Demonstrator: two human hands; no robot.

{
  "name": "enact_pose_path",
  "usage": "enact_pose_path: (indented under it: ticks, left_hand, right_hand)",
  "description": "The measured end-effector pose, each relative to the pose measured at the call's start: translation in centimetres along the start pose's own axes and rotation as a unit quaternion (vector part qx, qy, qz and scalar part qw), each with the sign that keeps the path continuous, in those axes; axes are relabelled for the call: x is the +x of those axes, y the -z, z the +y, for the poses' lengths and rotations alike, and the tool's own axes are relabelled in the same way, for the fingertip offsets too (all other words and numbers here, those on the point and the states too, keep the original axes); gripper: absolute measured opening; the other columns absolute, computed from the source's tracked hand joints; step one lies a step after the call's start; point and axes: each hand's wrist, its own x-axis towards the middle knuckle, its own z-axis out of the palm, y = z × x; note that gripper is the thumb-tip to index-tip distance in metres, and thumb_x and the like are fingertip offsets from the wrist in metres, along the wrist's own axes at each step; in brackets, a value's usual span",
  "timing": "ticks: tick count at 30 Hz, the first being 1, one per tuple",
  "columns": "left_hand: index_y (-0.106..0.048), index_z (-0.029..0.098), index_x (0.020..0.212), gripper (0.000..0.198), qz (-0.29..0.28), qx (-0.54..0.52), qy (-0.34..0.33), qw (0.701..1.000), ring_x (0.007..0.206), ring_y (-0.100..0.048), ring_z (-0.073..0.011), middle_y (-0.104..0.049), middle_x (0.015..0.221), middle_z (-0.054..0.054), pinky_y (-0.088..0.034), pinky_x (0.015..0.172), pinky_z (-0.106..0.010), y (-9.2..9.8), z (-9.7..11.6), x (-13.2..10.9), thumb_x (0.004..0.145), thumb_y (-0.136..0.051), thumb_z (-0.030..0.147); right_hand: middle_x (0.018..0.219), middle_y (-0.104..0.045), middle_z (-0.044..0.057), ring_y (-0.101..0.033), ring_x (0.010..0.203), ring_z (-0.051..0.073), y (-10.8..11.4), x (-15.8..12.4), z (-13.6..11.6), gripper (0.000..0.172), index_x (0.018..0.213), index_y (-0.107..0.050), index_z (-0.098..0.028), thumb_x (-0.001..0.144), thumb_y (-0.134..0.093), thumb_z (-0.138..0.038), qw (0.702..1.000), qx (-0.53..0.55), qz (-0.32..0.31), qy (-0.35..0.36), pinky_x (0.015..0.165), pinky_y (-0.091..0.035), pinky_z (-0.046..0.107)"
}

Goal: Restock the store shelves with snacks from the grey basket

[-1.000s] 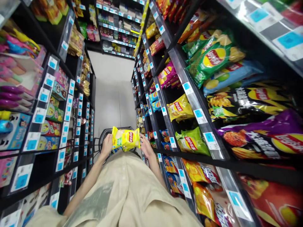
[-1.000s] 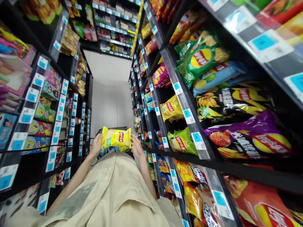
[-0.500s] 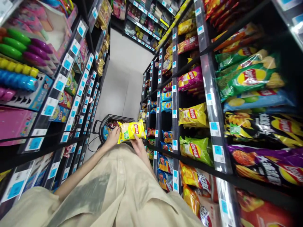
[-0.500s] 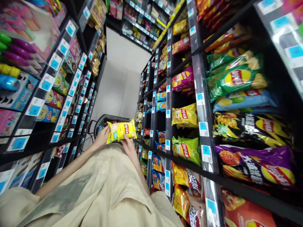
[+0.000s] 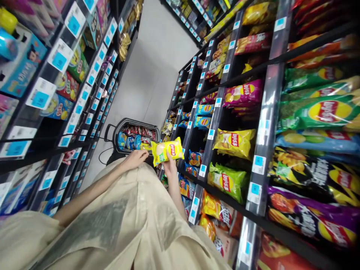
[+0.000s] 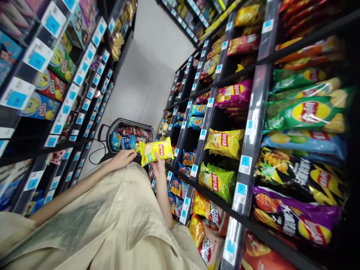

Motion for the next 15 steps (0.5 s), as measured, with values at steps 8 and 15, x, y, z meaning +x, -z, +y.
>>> enact_pose_path:
  ticks: [8,15]
  left_hand:
    - [-0.069,0.026,0.088,0.030,0.054,-0.023,0.072,0.996,0.067,-0.065,-0.0212,-0.071,0.073,-0.002,-0.043,0.067,-0.026,-3.5,-0.9,1.8,0.092,-0.047,0.045]
    - [-0.067,0.026,0.093,0.036,0.107,-0.010,0.157,0.982,0.073,-0.069,-0.0223,-0.076,0.078,-0.002,-0.048,0.072,-0.026,-6.6,0.3,2.7,0.093,-0.045,0.054]
  right_hand:
    - [0.114,-0.077,0.008,-0.073,0.106,0.022,8.8,10.7,-6.7,0.055,0.121,-0.065,-0.023,0.074,-0.080,-0.047,0.980,-0.044,0.168,0.092,0.089,-0.061,0.041]
    - [0.119,-0.073,0.005,-0.072,0.097,0.016,13.2,19.4,-11.0,0.027,0.118,-0.057,-0.023,0.100,-0.057,-0.043,0.954,-0.076,0.280,0.072,0.076,-0.061,0.035]
